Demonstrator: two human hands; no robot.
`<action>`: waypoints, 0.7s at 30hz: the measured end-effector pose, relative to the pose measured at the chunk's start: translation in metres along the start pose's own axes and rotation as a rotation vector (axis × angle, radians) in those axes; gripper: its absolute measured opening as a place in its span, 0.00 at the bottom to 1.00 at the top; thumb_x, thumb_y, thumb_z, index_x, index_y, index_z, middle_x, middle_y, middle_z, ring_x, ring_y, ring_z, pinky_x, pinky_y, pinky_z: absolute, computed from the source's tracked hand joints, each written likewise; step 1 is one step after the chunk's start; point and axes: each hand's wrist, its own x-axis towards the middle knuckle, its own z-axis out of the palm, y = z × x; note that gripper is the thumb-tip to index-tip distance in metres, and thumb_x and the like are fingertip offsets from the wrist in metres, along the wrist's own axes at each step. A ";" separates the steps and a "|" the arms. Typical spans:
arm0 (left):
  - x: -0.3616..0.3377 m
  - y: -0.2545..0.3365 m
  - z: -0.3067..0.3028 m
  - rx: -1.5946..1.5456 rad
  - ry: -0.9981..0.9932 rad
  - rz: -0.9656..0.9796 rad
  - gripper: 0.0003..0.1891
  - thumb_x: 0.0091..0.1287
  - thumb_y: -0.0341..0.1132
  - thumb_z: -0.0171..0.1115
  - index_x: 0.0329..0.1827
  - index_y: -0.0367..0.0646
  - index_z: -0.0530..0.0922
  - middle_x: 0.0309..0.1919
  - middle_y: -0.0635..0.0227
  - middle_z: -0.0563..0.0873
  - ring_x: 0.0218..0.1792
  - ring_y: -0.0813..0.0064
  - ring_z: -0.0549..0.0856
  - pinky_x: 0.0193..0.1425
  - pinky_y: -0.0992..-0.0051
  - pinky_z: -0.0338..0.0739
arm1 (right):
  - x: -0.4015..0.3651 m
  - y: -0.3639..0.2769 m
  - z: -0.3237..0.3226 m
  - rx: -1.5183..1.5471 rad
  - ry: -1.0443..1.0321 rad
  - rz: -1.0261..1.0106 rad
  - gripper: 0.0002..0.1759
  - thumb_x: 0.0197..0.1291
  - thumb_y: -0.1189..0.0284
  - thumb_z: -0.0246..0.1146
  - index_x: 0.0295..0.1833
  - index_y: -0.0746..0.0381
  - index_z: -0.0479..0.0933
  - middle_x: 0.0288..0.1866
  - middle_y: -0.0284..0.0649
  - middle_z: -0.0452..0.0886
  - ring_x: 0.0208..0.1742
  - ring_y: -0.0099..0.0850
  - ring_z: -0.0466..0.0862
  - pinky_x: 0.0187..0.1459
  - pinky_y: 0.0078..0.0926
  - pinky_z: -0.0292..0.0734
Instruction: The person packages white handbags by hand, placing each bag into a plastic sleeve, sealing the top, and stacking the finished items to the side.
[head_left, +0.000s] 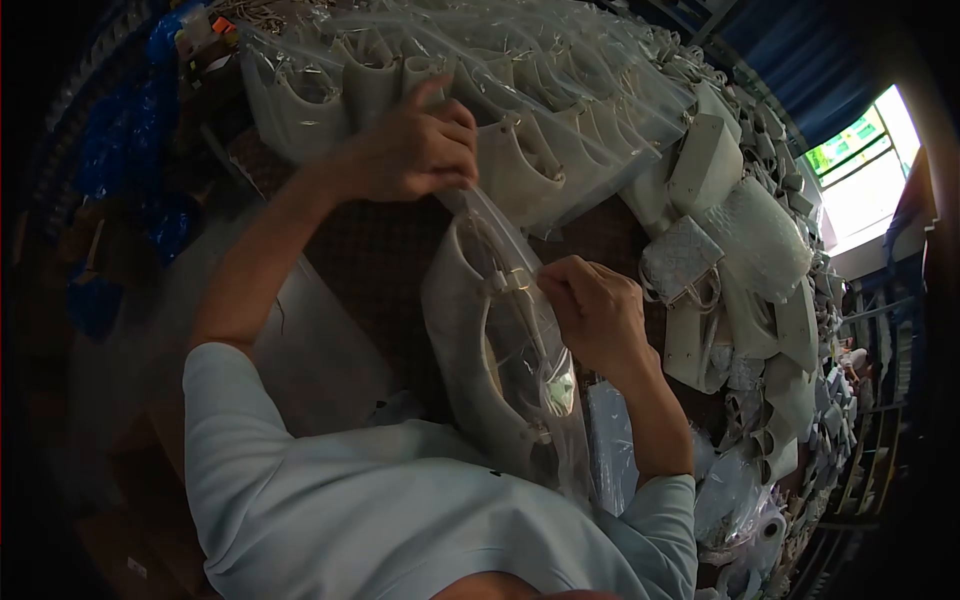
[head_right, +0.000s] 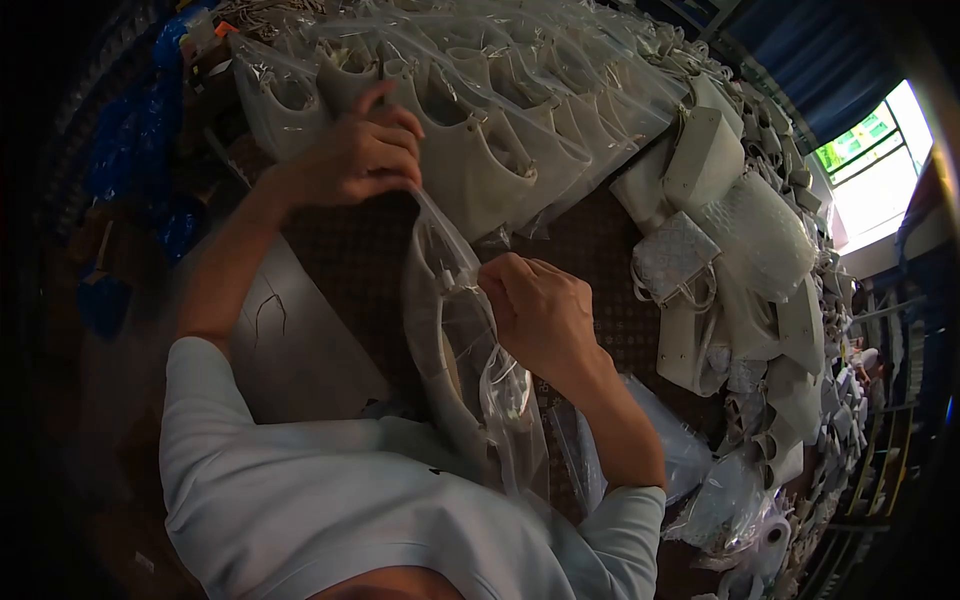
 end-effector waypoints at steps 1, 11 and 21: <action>-0.008 -0.006 -0.005 0.061 0.010 -0.040 0.04 0.57 0.36 0.63 0.27 0.49 0.80 0.27 0.78 0.78 0.46 0.76 0.77 0.71 0.52 0.45 | 0.000 0.002 0.001 -0.002 0.000 0.010 0.04 0.53 0.76 0.61 0.31 0.61 0.72 0.23 0.38 0.77 0.28 0.38 0.80 0.29 0.31 0.74; -0.172 -0.016 0.062 -0.565 0.282 -1.060 0.22 0.64 0.41 0.59 0.59 0.45 0.70 0.46 0.69 0.79 0.50 0.72 0.77 0.57 0.70 0.69 | -0.226 0.066 0.047 0.297 -0.230 0.613 0.33 0.55 0.78 0.62 0.68 0.60 0.60 0.67 0.42 0.64 0.67 0.30 0.63 0.64 0.24 0.61; -0.161 0.074 0.261 -1.329 0.402 -1.097 0.48 0.59 0.56 0.61 0.73 0.55 0.38 0.70 0.60 0.51 0.65 0.56 0.62 0.56 0.54 0.72 | -0.124 0.098 0.188 1.116 0.066 0.639 0.33 0.56 0.76 0.62 0.68 0.63 0.60 0.63 0.41 0.68 0.63 0.28 0.68 0.61 0.24 0.65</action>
